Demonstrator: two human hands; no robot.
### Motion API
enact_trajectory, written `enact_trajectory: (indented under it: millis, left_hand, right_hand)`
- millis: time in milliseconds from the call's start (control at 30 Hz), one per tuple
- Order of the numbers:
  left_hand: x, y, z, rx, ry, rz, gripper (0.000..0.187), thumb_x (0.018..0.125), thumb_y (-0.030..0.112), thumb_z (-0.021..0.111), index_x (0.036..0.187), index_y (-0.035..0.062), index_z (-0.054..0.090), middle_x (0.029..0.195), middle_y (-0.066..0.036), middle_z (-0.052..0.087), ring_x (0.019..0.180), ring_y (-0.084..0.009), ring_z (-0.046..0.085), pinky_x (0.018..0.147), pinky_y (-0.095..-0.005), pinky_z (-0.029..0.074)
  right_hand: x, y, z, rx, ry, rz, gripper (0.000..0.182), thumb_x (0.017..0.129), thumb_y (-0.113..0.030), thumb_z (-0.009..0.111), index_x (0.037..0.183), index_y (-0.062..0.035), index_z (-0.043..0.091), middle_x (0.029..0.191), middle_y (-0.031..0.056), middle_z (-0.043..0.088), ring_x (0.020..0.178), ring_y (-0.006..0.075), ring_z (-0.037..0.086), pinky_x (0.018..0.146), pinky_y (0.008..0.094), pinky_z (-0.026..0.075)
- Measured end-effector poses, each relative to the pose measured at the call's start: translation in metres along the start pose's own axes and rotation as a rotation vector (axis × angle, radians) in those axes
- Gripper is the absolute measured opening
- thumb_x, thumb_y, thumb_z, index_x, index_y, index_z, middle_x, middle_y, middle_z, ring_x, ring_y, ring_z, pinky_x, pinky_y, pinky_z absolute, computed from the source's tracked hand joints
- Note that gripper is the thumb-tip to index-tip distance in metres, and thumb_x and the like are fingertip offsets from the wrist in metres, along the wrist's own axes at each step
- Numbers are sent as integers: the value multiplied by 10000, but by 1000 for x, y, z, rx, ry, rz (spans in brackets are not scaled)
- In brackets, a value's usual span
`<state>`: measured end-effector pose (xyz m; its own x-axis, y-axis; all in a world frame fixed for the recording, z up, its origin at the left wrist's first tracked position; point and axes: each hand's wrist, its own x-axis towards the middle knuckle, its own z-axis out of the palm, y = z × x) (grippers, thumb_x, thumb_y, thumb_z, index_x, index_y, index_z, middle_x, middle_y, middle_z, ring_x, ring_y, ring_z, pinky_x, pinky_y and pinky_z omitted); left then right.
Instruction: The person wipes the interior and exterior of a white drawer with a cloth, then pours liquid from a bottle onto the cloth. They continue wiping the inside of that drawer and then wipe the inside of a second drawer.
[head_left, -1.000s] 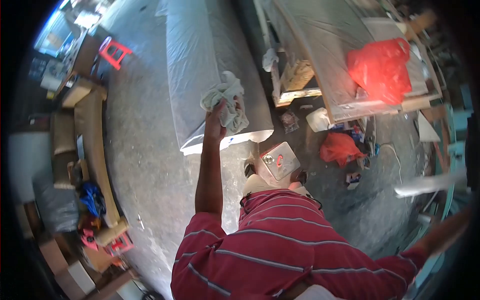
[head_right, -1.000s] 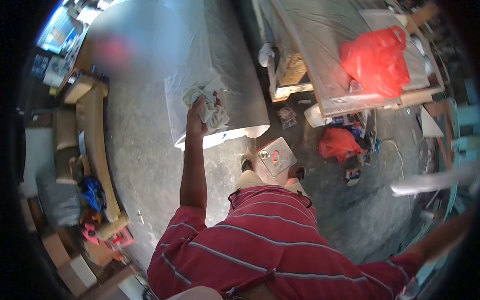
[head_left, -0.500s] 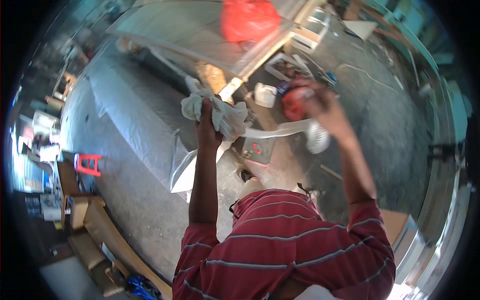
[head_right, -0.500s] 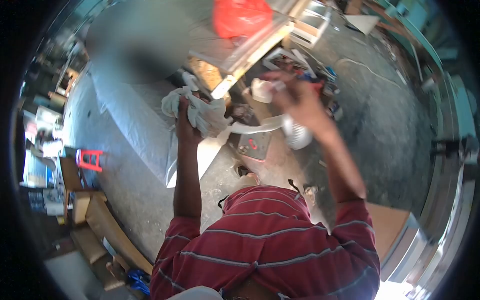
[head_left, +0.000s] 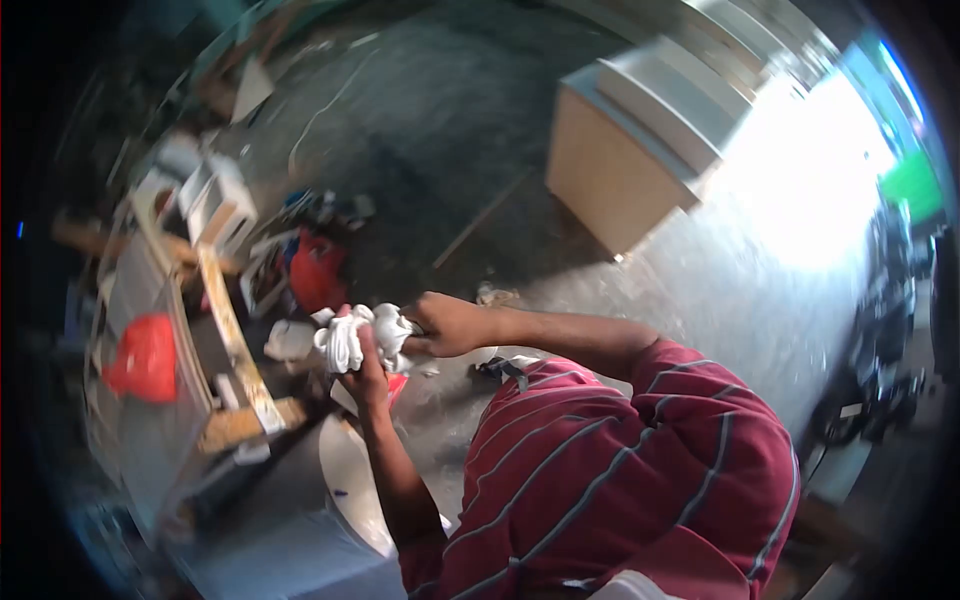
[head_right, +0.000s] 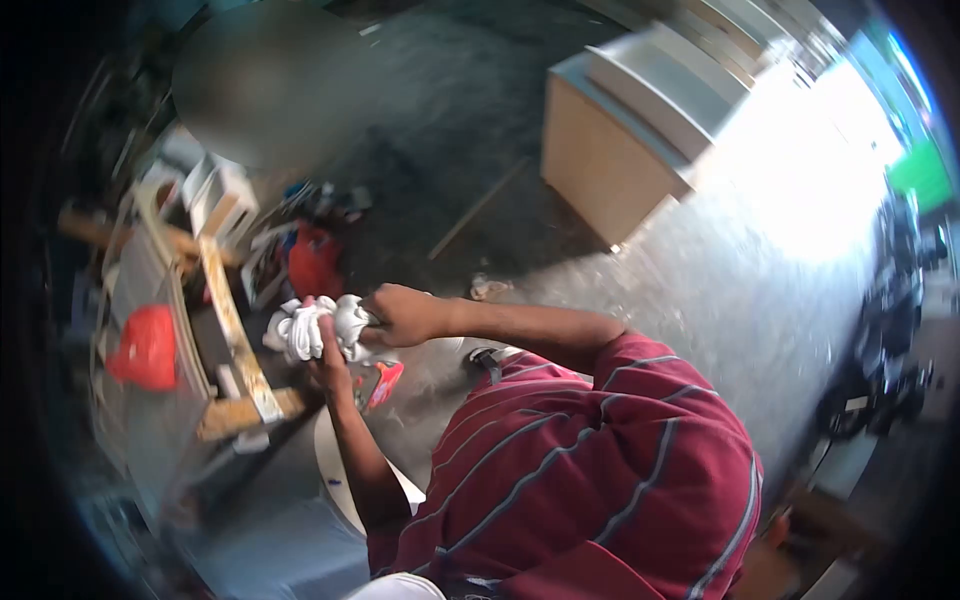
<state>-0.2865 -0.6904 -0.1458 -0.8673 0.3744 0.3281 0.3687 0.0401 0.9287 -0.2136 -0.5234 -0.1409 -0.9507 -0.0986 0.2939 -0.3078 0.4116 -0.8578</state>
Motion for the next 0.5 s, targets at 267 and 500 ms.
enact_trajectory:
  millis: [267,500]
  left_hand:
    - [-92,35,194,79,-903,-22,740,606,253,852,1192,-19,491,1105,-150,582,1011,-219,576,860,-341,459]
    - [-151,11,320,-201,-772,-44,466,722,109,713,1135,0,528,1006,-88,599,898,-206,592,786,-315,474]
  right_hand:
    - [-231,7,-111,-261,34,448,243,733,-288,637,819,-61,634,726,174,625,704,366,610,653,435,480]
    - [-402,-5,-252,-318,713,736,251,750,-235,669,933,-65,645,806,141,642,743,251,624,664,353,477]
